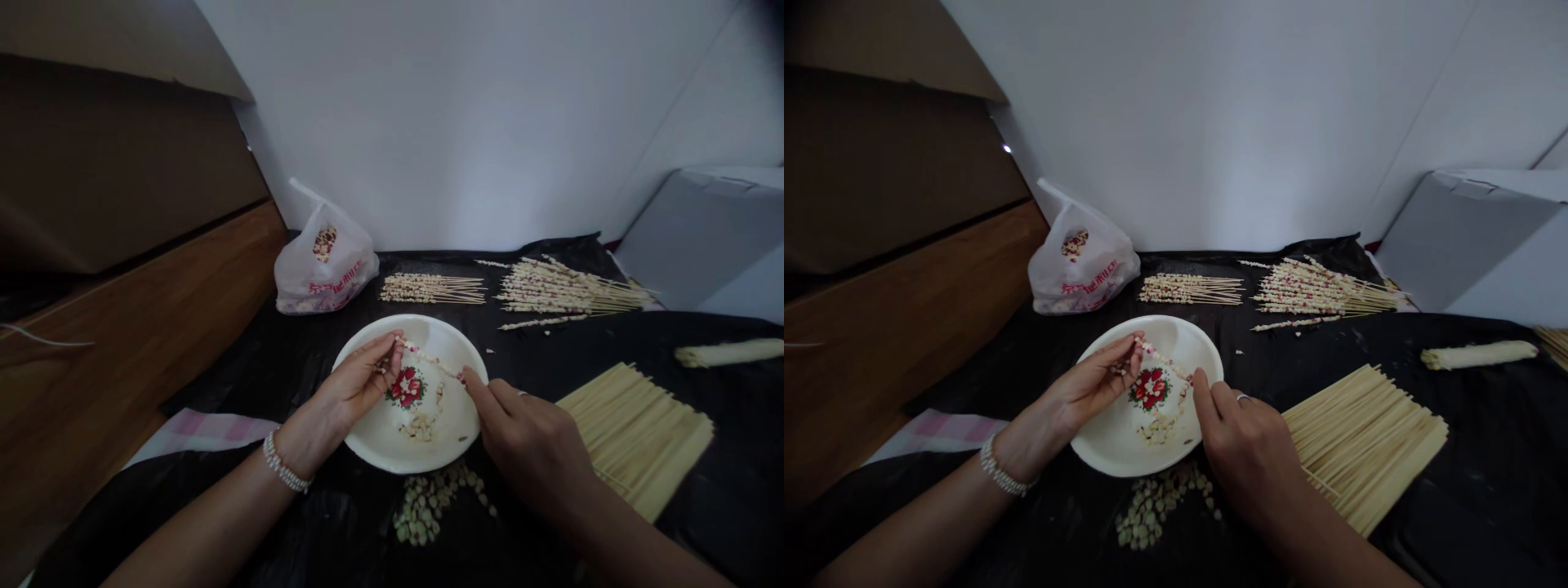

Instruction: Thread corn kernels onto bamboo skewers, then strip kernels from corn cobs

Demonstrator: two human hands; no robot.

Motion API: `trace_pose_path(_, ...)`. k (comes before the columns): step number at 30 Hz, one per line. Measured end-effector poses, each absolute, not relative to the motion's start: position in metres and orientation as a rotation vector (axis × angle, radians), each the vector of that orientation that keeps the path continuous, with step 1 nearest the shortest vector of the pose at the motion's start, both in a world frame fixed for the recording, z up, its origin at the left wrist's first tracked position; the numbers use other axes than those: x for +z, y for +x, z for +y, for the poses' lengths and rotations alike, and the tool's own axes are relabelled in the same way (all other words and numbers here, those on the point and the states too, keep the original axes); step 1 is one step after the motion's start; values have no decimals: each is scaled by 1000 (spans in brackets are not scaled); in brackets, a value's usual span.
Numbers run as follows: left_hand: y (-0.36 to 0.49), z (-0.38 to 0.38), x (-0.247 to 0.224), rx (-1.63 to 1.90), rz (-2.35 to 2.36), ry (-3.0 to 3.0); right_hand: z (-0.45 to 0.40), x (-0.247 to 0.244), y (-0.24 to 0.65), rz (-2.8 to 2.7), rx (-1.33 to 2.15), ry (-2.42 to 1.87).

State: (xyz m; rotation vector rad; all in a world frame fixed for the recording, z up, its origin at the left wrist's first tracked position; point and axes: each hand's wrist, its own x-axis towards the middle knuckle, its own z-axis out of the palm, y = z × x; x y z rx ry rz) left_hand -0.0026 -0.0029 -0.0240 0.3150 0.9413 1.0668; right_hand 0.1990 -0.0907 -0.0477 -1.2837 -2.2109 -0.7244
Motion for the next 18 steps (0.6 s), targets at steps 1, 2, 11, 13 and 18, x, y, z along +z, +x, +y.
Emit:
trace_pose_path(1,-3,-3,-24,1066,944,316,-91,-47,199,-2211,-724,-1286)
trace_pose_path(2,-3,-3,-24,1064,946,319,-91,-47,199,-2210,-727,-1286)
trace_pose_path(11,-4,-2,-25,1083,944,332,-90,-46,198,-2202,-740,-1268)
trace_pose_path(13,-5,-1,-26,1082,941,342,-90,-46,198,-2200,-736,-1268)
trace_pose_path(18,-5,0,-26,1058,935,378,-92,-46,198,-2195,-749,-1278)
